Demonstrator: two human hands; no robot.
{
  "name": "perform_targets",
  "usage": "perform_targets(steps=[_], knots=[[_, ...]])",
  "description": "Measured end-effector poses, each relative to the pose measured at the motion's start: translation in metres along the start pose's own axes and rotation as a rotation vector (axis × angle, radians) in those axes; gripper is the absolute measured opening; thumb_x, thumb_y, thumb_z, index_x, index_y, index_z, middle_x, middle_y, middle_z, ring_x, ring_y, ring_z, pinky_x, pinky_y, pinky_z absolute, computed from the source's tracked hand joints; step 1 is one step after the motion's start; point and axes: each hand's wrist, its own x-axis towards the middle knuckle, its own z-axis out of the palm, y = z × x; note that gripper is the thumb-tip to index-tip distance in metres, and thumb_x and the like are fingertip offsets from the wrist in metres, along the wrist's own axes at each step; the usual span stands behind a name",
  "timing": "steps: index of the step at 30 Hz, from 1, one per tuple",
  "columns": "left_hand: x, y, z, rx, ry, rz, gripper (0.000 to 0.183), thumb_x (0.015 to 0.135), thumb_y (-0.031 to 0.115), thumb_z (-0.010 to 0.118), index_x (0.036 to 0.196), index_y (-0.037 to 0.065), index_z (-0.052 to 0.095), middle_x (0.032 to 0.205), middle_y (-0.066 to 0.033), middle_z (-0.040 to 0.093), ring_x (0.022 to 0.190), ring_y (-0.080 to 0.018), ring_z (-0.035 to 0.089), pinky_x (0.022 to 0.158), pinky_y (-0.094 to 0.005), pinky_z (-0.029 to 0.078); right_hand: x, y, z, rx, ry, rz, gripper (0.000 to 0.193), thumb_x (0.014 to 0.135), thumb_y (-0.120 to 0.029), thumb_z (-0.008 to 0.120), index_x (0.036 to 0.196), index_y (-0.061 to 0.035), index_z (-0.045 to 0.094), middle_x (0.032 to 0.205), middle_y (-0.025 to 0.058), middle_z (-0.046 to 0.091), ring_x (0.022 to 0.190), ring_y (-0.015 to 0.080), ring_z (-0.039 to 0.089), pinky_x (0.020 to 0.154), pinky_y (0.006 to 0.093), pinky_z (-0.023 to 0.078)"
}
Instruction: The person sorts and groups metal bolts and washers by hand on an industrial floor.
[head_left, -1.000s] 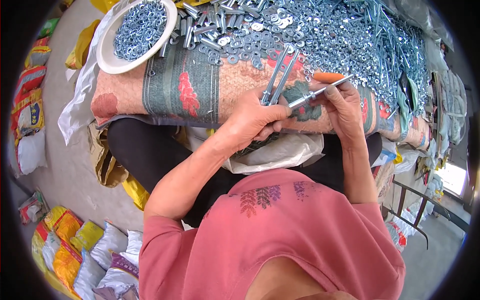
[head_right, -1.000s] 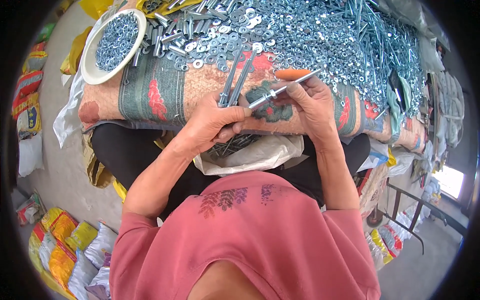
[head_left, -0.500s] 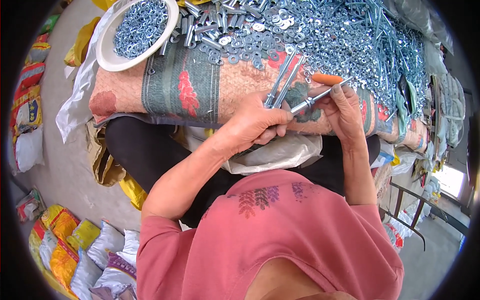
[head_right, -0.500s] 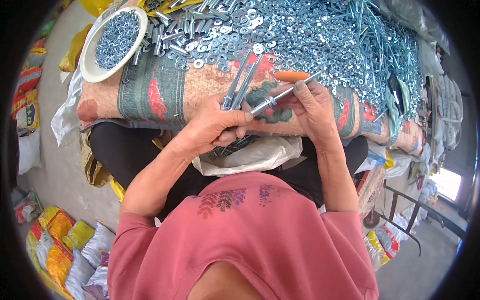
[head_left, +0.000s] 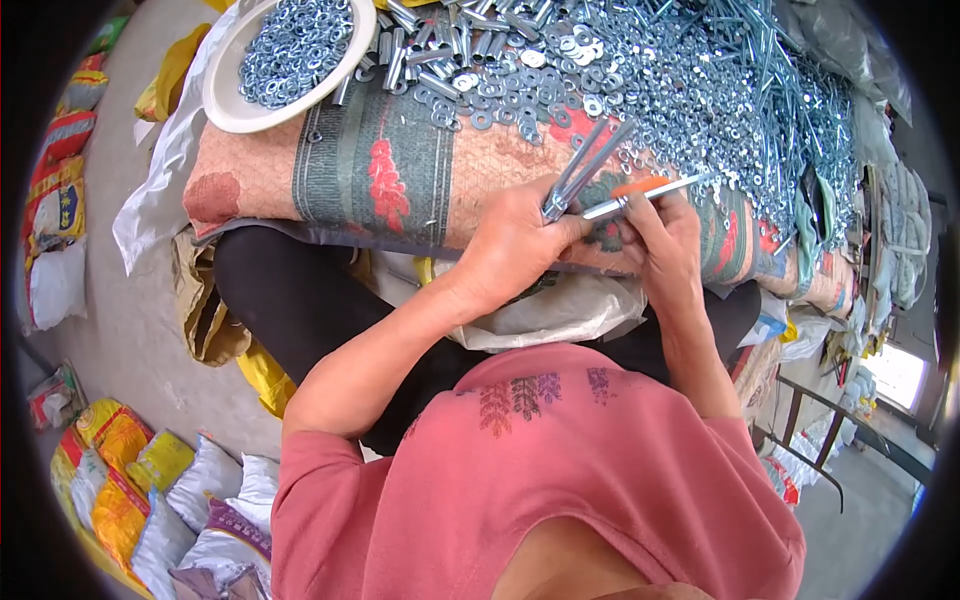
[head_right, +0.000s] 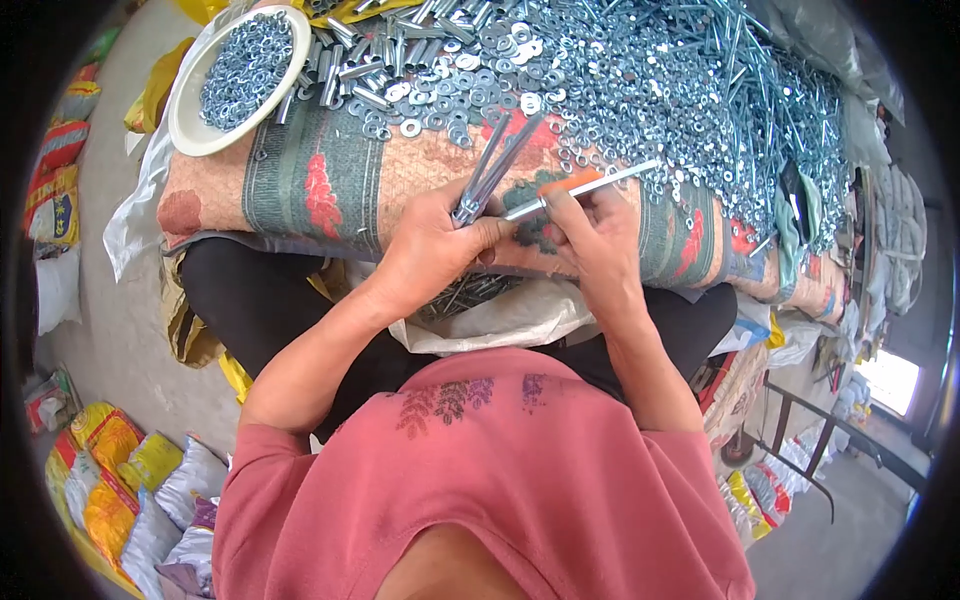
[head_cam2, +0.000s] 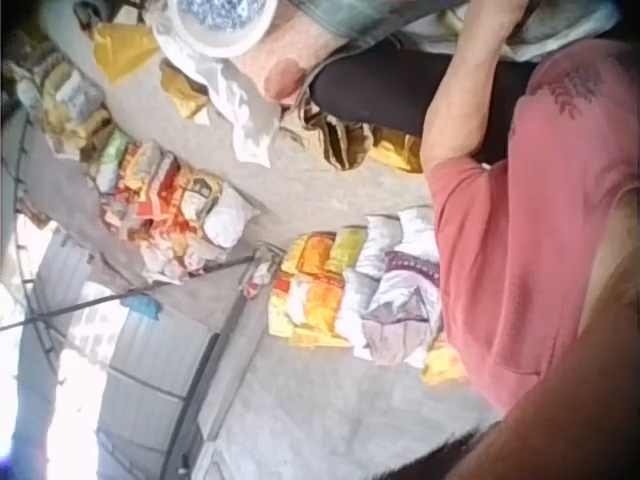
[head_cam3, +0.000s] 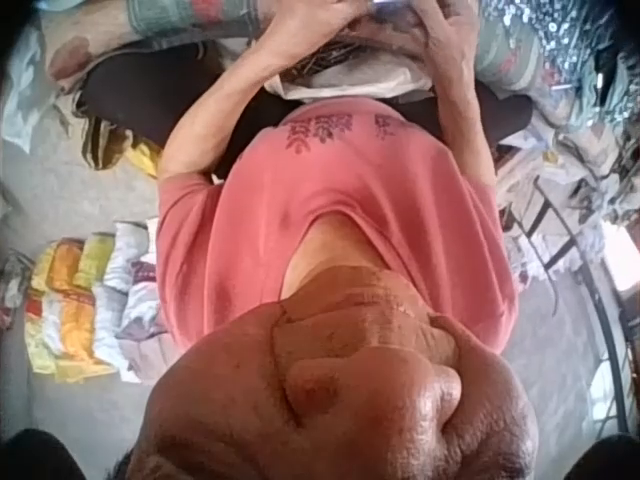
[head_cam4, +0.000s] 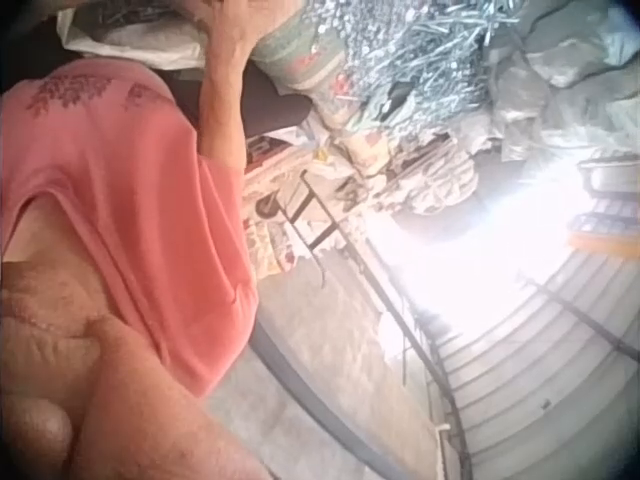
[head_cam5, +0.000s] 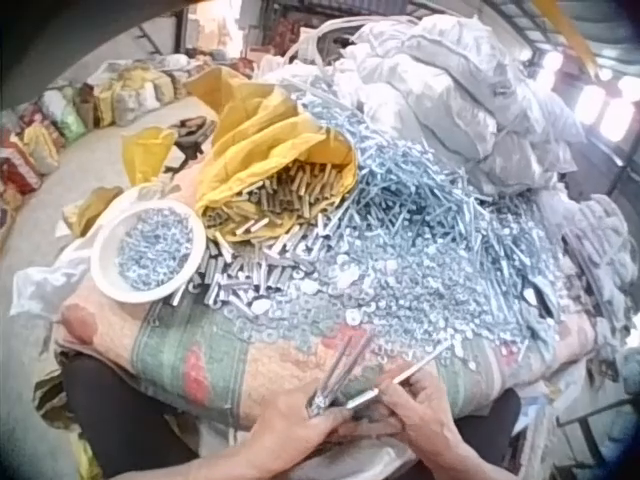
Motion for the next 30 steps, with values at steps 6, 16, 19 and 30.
perform_targets(steps=[6, 16, 19, 30], knots=[[-0.002, 0.029, -0.019, -0.688, -0.098, -0.386, 0.021, 0.081, 0.013, 0.064, 0.096, 0.005, 0.050, 0.061, 0.0023, 0.046, 0.046, -0.0019, 0.038, 0.035, -0.0159, 0.025, 0.006, -0.021, -0.029, -0.398, -0.255, -0.179, 0.026, 0.084, -0.014, 0.057, 0.106, -0.0003, 0.059, 0.084, 0.0037, 0.059, 0.075, 0.0108, 0.054, 0.066, 0.0257, 0.044], [-0.002, 0.026, -0.023, -1.081, -0.059, -0.416, 0.024, 0.089, 0.016, 0.055, 0.110, 0.009, 0.046, 0.073, -0.0024, 0.047, 0.049, -0.0042, 0.037, 0.037, -0.0159, 0.029, 0.067, -0.011, 0.001, -1.077, -0.094, -0.886, 0.036, 0.074, 0.003, 0.049, 0.109, -0.0009, 0.055, 0.107, 0.0140, 0.055, 0.101, 0.0303, 0.049, 0.088, 0.0368, 0.038], [-0.001, 0.026, -0.021, -1.021, -0.076, -0.409, 0.025, 0.091, 0.019, 0.051, 0.113, 0.009, 0.046, 0.071, -0.0029, 0.048, 0.046, -0.0039, 0.036, 0.036, -0.0154, 0.027, 0.069, -0.013, -0.002, -1.084, -0.068, -0.896, 0.035, 0.075, 0.005, 0.048, 0.109, -0.0014, 0.056, 0.108, 0.0148, 0.055, 0.102, 0.0299, 0.050, 0.089, 0.0363, 0.039], [0.000, 0.022, -0.020, -0.709, -0.067, -0.363, 0.021, 0.086, 0.016, 0.049, 0.102, 0.002, 0.053, 0.070, -0.0014, 0.049, 0.044, -0.0029, 0.037, 0.032, -0.0163, 0.022, 0.047, -0.012, -0.002, -0.866, -0.007, -0.657, 0.021, 0.076, -0.006, 0.061, 0.097, -0.0044, 0.062, 0.081, 0.0115, 0.055, 0.076, 0.0260, 0.055, 0.067, 0.0351, 0.044]])
